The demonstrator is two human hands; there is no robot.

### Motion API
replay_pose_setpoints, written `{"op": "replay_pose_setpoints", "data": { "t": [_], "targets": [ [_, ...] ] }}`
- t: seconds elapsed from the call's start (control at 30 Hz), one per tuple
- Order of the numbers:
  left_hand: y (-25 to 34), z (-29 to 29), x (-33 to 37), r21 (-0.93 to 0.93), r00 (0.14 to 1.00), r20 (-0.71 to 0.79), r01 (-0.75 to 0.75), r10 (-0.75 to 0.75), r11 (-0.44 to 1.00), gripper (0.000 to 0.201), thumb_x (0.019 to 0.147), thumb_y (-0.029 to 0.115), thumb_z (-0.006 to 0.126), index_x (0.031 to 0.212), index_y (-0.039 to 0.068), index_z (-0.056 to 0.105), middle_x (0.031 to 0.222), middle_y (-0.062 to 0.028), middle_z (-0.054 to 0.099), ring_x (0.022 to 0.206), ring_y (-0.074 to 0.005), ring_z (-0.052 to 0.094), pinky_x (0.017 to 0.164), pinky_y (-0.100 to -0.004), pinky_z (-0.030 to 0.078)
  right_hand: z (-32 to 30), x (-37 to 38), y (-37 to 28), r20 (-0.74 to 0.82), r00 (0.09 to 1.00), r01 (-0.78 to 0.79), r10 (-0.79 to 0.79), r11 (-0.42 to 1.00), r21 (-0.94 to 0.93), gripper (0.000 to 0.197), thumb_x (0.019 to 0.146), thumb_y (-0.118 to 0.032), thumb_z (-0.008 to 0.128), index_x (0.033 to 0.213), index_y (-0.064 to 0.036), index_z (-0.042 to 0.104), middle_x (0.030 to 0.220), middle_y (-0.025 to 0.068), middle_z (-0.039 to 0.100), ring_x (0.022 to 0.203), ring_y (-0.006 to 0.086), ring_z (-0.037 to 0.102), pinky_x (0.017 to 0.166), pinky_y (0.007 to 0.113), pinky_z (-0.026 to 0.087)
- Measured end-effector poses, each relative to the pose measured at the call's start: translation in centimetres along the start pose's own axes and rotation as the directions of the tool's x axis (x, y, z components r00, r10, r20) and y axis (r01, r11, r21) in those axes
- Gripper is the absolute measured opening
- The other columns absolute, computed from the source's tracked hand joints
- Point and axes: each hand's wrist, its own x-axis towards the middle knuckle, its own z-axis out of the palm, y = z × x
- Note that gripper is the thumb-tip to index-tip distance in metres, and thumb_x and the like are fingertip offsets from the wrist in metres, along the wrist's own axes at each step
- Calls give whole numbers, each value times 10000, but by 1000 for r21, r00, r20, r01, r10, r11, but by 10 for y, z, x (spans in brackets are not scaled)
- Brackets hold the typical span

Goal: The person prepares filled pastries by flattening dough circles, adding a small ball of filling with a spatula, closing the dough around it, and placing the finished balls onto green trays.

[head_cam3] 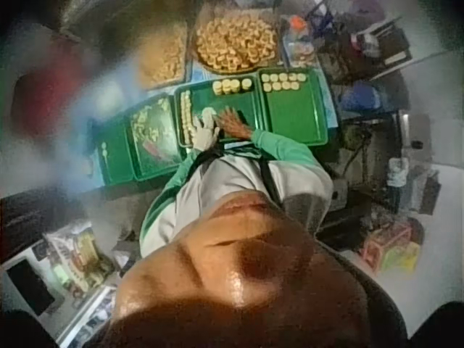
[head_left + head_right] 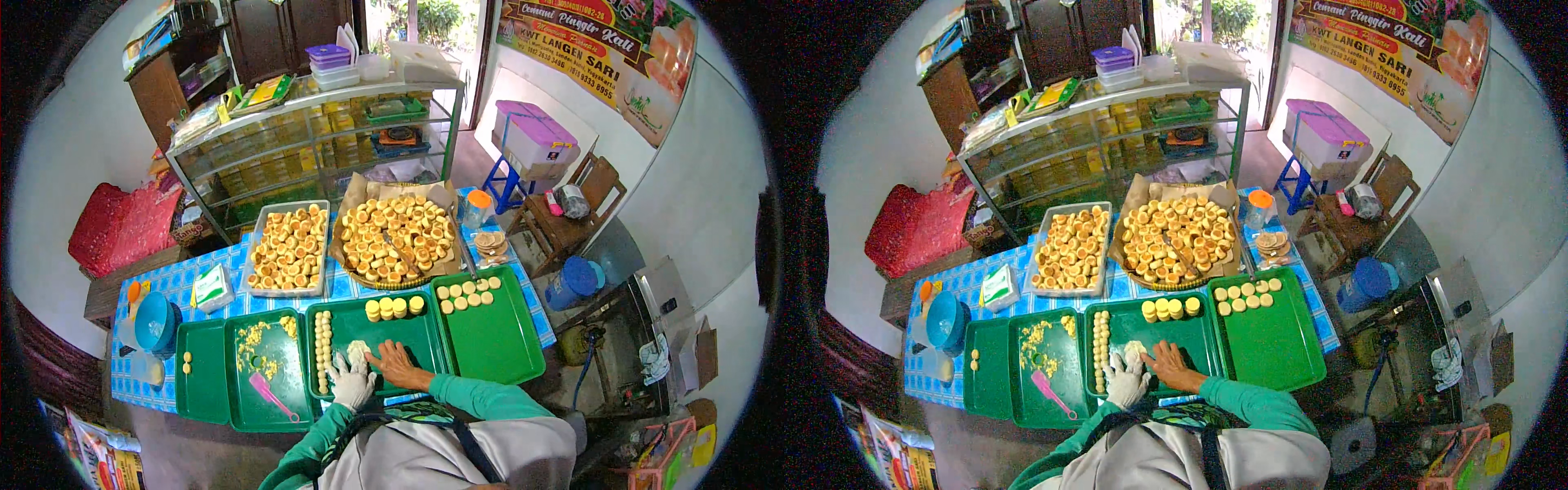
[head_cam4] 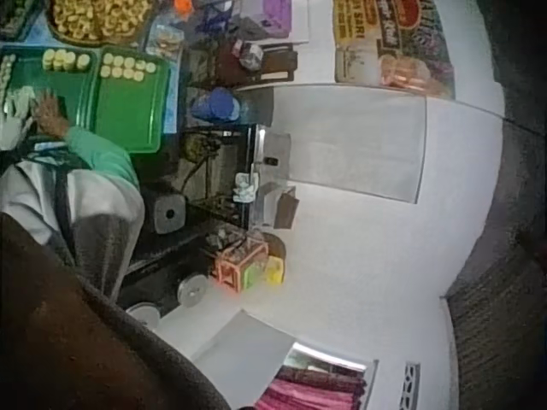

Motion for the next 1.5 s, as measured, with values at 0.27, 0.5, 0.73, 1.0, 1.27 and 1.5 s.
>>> {"op": "replay_pose_setpoints", "data": {
  "t": [0.27, 0.5, 0.73, 1.0, 1.27, 1.5],
  "targets": [
    [9, 3, 9, -10, 1000, 9, -15, 15, 1000, 676, 926, 453, 527, 1445, 35, 412, 1486, -186, 413, 1403, -557, 164, 1087, -729, 97, 3, -1, 22, 4, 1000, 13, -13, 1000, -12, 561, 793, -40, 542, 1352, -79, 503, 945, 194, 458, 905, 330, 414, 688, 457, 325],
    [5, 2, 19, 5, 981, 189, 34, -34, 999, 672, 941, 475, 508, 1463, 71, 377, 1502, -192, 391, 1395, -585, 153, 1064, -757, 89, -1, 10, 22, 69, 998, 2, -4, 1000, 24, 504, 810, -48, 532, 1314, -61, 527, 994, 234, 479, 960, 374, 434, 735, 491, 350],
    [18, 3, 28, 37, 996, 72, 44, -47, 998, 718, 937, 491, 498, 1464, 17, 380, 1493, -185, 408, 1391, -549, 209, 1105, -708, 83, 4, 11, 35, 139, 990, -23, 8, 994, 109, 427, 793, -68, 541, 1212, -80, 621, 1015, 253, 473, 989, 404, 433, 771, 524, 370],
    [17, 5, 37, 217, 996, 90, -46, 27, 975, 766, 912, 492, 532, 1449, -33, 379, 1509, -170, 393, 1415, -528, 189, 1101, -710, 129, 3, 14, 33, 306, 941, -238, 146, 928, 287, 593, 794, -41, 533, 1381, -105, 481, 1112, 269, 425, 1045, 440, 410, 839, 554, 357],
    [15, 13, 35, 165, 998, 55, -49, 40, 985, 792, 888, 511, 549, 1439, -36, 390, 1497, -200, 401, 1414, -545, 189, 1076, -739, 137, 5, 23, 27, 201, 969, -175, 140, 970, 166, 530, 828, -22, 475, 1357, -57, 502, 1096, 254, 484, 1021, 405, 444, 799, 567, 407],
    [15, -2, 31, -31, 996, 90, 24, -21, 999, 657, 949, 436, 490, 1440, 8, 404, 1515, -144, 386, 1428, -509, 159, 1089, -714, 144, 1, 24, 31, 299, 950, -137, 87, 979, 151, 554, 840, -14, 465, 1393, -57, 470, 1124, 282, 473, 1077, 432, 437, 838, 580, 406]
  ]
}}
